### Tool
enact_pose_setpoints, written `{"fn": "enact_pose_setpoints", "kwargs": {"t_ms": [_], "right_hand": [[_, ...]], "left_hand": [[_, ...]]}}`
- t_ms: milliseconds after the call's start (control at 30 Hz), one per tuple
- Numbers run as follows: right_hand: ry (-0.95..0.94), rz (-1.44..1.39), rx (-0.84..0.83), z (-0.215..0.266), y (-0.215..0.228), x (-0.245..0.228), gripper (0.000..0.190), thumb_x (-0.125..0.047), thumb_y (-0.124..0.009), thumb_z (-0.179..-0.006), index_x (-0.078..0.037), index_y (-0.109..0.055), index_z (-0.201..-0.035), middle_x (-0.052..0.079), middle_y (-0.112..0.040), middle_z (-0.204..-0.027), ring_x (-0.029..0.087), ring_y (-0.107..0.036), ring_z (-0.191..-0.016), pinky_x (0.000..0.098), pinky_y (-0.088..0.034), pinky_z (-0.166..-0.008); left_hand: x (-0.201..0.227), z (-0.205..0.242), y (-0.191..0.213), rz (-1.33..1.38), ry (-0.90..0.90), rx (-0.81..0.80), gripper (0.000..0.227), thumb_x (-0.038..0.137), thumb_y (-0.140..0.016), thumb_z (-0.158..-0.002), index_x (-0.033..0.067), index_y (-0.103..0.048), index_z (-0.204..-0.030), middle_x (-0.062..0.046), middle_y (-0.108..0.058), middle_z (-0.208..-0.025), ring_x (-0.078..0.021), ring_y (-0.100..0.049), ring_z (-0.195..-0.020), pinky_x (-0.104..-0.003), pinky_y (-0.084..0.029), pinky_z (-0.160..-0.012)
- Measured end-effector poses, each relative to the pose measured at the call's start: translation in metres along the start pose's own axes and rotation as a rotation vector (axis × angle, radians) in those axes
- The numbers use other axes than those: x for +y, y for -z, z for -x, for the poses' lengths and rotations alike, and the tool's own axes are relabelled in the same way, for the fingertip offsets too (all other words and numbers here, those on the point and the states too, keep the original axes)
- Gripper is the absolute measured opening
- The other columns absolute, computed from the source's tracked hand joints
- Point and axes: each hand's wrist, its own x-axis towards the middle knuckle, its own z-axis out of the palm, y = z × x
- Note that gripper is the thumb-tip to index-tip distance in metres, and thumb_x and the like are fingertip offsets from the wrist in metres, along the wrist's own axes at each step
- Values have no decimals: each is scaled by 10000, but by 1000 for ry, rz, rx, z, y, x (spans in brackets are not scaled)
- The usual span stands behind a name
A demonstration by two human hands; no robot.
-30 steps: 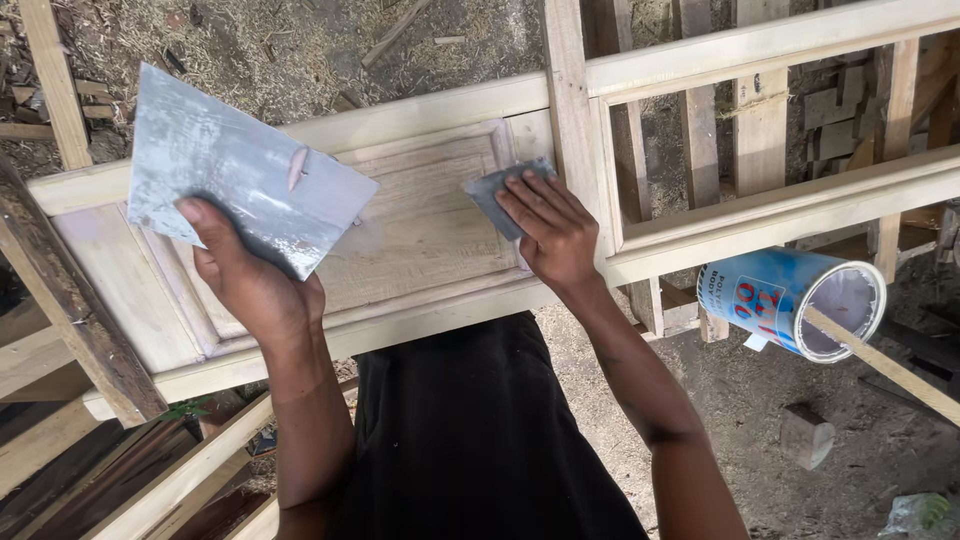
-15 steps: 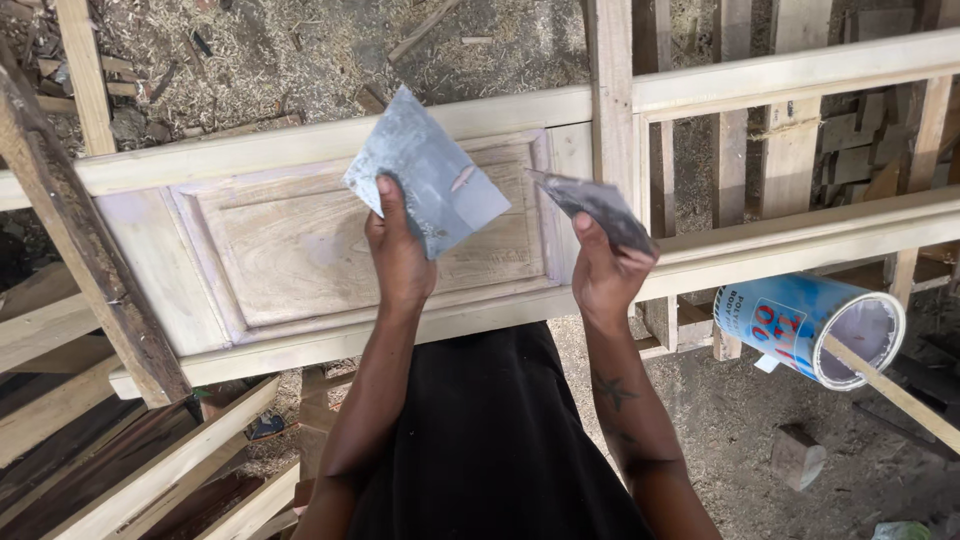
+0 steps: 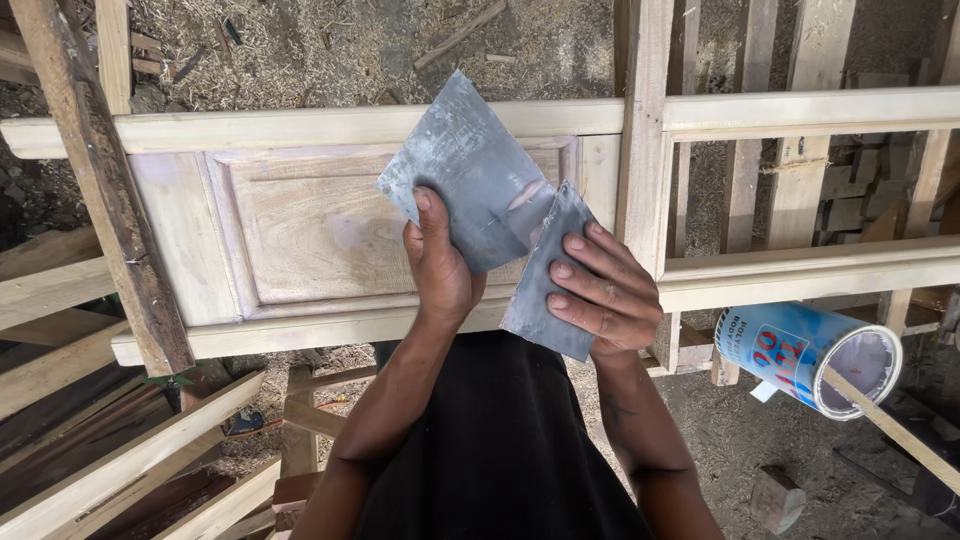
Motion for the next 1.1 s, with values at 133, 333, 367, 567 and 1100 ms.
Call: {"fn": "enact_pose_setpoints", "kwargs": {"t_ms": [133, 333, 367, 567, 1100], "right_hand": [[9, 39, 15, 4, 3, 2, 249, -248, -813, -894, -222, -730, -1128, 53, -728, -1191, 259, -645, -1274, 527, -484, -1189], [-184, 189, 54, 9, 14, 29, 187, -79, -722, -990, -157, -747, -1157, 101, -748, -1210, 297, -700, -1249, 512, -525, -1184], [-221, 260, 10, 7, 19, 32, 180, -54, -714, -1004, -143, -751, -1156, 108, -752, -1209, 305, -705, -1249, 509, -521, -1196], [200, 500, -215, -14, 54, -15, 236, -157, -832, -926, -271, -752, -1116, -12, -748, -1204, 222, -677, -1238, 423, -484, -1184], [30, 578, -524, 5, 29, -8, 234, -162, -823, -915, -299, -773, -1098, -64, -760, -1232, 159, -655, -1267, 385, -486, -1191]], "left_hand": [[3, 12, -4, 38, -10, -19, 582, 489, -533, -1106, -22, -518, -1383, -129, -627, -1338, -203, -614, -1235, -407, -525, -1090], [23, 23, -5, 29, -36, -51, 575, 492, -545, -1086, -11, -533, -1364, -115, -634, -1317, -184, -632, -1211, -374, -530, -1087], [27, 22, -4, 5, -64, -51, 576, 495, -550, -1097, -19, -541, -1356, -117, -637, -1306, -183, -632, -1207, -375, -535, -1083], [39, 3, -9, -364, -35, 1, 540, 546, -515, -1057, 24, -614, -1155, -37, -650, -1038, -98, -622, -1000, -294, -558, -897], [29, -5, 4, -396, -141, 11, 442, 462, -509, -1096, 38, -633, -1115, -46, -658, -1047, -121, -628, -1015, -319, -541, -951]]}}
